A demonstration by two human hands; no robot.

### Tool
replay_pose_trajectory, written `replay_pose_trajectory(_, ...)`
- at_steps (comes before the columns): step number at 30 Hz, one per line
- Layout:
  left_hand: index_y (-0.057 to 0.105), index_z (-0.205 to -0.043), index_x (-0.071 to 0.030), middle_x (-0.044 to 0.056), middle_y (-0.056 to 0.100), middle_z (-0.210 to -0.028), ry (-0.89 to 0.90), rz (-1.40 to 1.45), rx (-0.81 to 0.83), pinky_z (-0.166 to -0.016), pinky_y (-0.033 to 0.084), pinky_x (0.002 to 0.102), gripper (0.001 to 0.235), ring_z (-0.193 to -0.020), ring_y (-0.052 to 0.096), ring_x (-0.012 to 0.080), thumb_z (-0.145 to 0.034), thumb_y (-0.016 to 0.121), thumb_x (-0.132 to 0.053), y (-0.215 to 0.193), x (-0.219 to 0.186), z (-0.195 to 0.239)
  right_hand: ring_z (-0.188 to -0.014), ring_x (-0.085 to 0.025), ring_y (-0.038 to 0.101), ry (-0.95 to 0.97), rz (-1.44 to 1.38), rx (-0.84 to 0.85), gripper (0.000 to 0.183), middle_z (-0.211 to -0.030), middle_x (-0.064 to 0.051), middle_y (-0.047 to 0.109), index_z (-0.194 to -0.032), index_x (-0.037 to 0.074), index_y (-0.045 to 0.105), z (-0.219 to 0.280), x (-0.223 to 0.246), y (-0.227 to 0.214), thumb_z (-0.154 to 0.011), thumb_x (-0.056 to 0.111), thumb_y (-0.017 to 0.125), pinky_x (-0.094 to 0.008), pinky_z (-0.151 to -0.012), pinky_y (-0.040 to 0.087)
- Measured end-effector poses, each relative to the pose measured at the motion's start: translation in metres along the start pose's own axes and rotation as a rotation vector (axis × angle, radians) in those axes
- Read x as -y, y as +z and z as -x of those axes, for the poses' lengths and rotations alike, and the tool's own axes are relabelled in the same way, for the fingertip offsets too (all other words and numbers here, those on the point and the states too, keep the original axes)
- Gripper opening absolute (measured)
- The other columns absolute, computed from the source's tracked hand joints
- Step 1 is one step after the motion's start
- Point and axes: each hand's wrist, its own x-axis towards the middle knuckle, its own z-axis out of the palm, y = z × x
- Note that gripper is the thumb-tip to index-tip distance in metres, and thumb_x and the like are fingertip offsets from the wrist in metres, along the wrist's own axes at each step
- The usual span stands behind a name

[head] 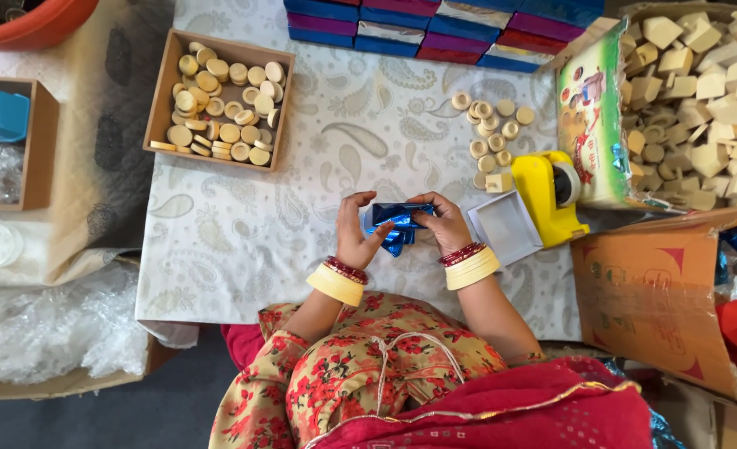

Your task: The person assembles small boxes, places wooden pieces inside them, and wraps them in blue foil.

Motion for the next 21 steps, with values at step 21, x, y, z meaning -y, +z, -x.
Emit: replay_pose_trajectory(21,0.076,-0.098,-0.019,0.001,0.067,-0.106,-0.359,-0.232,0.19,-0.099,0.035,0.049,0.033,-0.114,0.057,0.0261,-0.075,0.084,-0.041,0.007,-0.01,-0.035,-0.13,-0.03,0.057,0.118,-0.493,0.197,0.077,-0.137,-0.022,0.062,-0.14,-0.007,0.052,0.009,0.036,-0.002,-0.09,0.05,0.066,-0.043,-0.115,0.039)
